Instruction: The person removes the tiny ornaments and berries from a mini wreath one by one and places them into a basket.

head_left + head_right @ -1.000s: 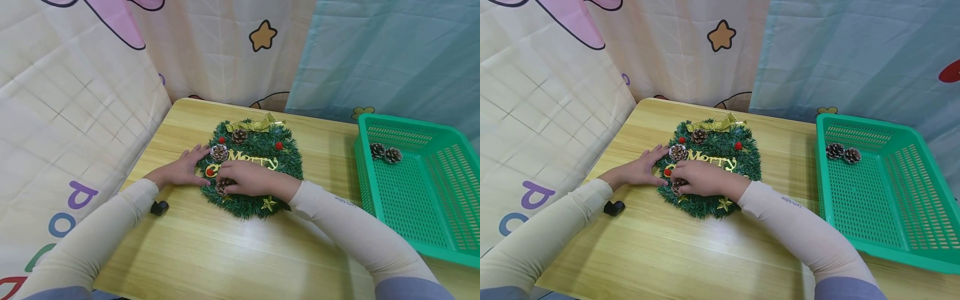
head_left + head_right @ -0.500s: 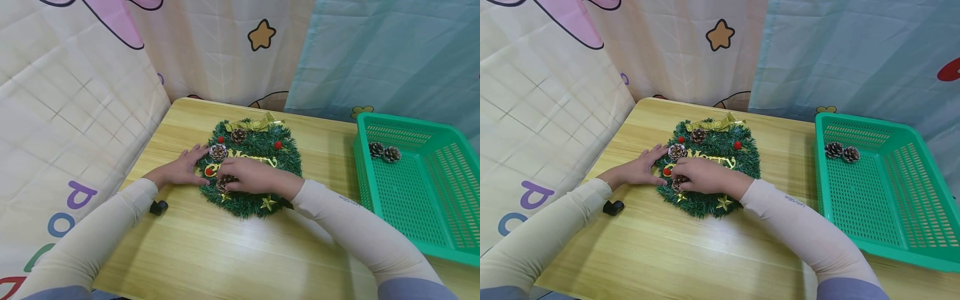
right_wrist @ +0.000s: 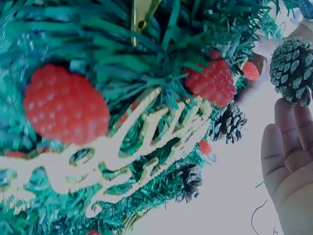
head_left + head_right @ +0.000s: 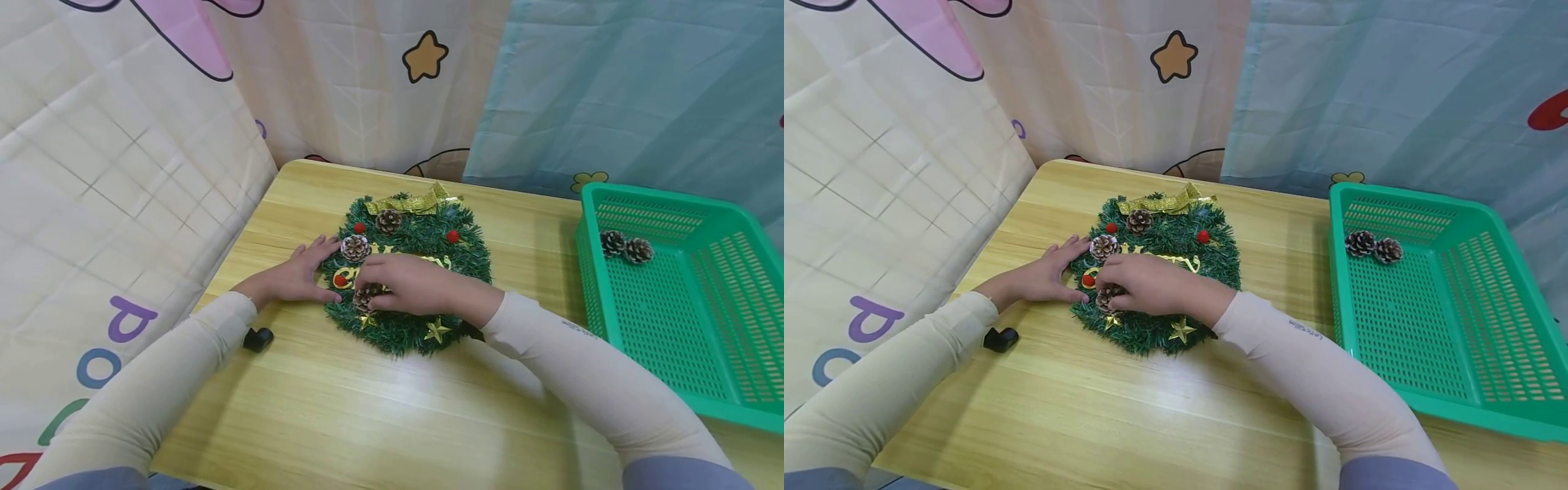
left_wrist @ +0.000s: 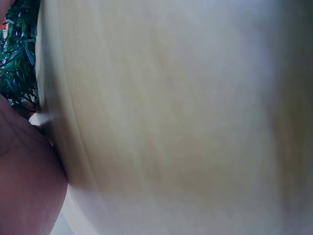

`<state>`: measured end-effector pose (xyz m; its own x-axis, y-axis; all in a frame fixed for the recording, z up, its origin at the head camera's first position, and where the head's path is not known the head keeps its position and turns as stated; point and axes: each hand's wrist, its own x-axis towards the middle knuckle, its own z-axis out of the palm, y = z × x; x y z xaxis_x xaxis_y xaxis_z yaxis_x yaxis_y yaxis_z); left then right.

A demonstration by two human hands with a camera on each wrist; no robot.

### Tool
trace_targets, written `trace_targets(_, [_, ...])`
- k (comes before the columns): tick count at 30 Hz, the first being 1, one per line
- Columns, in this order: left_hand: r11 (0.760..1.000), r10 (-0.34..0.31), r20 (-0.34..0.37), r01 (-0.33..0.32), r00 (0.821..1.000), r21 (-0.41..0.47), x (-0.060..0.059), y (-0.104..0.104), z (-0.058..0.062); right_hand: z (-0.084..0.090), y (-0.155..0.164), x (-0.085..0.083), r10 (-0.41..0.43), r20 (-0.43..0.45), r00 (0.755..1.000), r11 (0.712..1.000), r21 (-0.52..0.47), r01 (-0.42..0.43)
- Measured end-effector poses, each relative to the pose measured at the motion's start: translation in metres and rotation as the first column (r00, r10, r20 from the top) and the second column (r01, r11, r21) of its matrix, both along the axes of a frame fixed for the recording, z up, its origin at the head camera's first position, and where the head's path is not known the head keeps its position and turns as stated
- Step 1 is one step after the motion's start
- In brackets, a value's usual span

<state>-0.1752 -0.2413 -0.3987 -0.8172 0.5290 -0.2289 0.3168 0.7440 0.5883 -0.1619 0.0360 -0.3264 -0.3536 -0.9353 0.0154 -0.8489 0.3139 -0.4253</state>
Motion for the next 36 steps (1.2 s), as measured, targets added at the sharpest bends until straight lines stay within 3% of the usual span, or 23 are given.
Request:
trace_targets(19, [1.0,0.009,-0.009,-0.009,1.0,0.003,0.0,-0.002,-0.002,0.022,0.024,-0.002,-0.047,-0.01,0.999,0.999,-0.005,0.047])
trace_targets(36, [1.0,0.001,-0.014,-0.001,1.0,0.023,0.002,0.0,-0.003,0.041,0.055,-0.002,-0.082,-0.096,0.992,0.994,-0.083,0.075])
